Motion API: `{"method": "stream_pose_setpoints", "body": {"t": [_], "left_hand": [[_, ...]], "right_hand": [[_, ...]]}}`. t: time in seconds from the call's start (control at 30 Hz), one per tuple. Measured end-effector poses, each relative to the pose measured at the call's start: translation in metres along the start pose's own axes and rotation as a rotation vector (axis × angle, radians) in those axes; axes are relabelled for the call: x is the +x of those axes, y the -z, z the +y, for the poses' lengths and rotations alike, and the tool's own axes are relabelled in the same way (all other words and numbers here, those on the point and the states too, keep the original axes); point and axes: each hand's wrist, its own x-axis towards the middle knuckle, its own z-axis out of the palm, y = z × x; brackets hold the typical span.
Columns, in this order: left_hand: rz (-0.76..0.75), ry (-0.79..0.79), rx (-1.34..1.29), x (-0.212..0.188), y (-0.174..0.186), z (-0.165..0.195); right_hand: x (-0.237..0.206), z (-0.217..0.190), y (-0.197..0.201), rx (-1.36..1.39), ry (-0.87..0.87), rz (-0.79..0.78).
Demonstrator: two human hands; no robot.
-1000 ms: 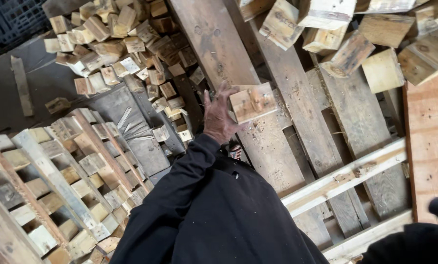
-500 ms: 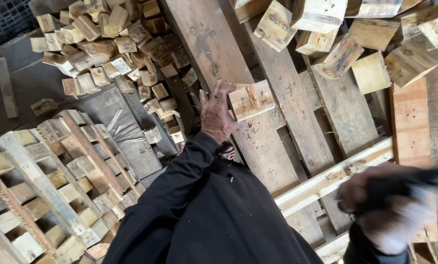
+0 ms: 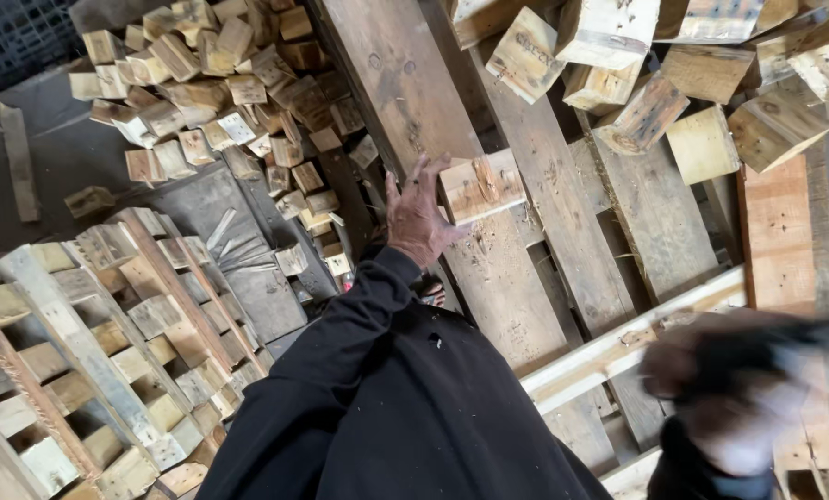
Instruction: The person repeatedly picks up small wooden blocks, places them on a wooden work surface, and hammers nails into them using a claw hammer. After each block is nailed, it is set aside among other finished blocks.
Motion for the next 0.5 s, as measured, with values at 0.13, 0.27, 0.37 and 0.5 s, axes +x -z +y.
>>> {"method": "stream_pose_setpoints", "body": {"t": [0.13,0.27,0.37,0.5], "left_hand": [[-0.012,0.052,-0.001,-0.002,-0.003,-0.001],[0.014,0.020,-0.005,0.002,-0.002,-0.001],[-0.004,-0.013,0.007,0.002,-0.003,0.004],[-0.009,0.024,-0.013,0.001,-0.003,0.007]], "right_hand": [[0.020,-0.028,-0.012,0.299,0.444,-0.142],[0.040,0.012,-0.095,-0.412,-0.117,-0.278],[0.035,0.028,-0.086,-0.526,-0.490,-0.222],[0.022,0.008,0.004,0.136,-0.707,-0.085]]}}
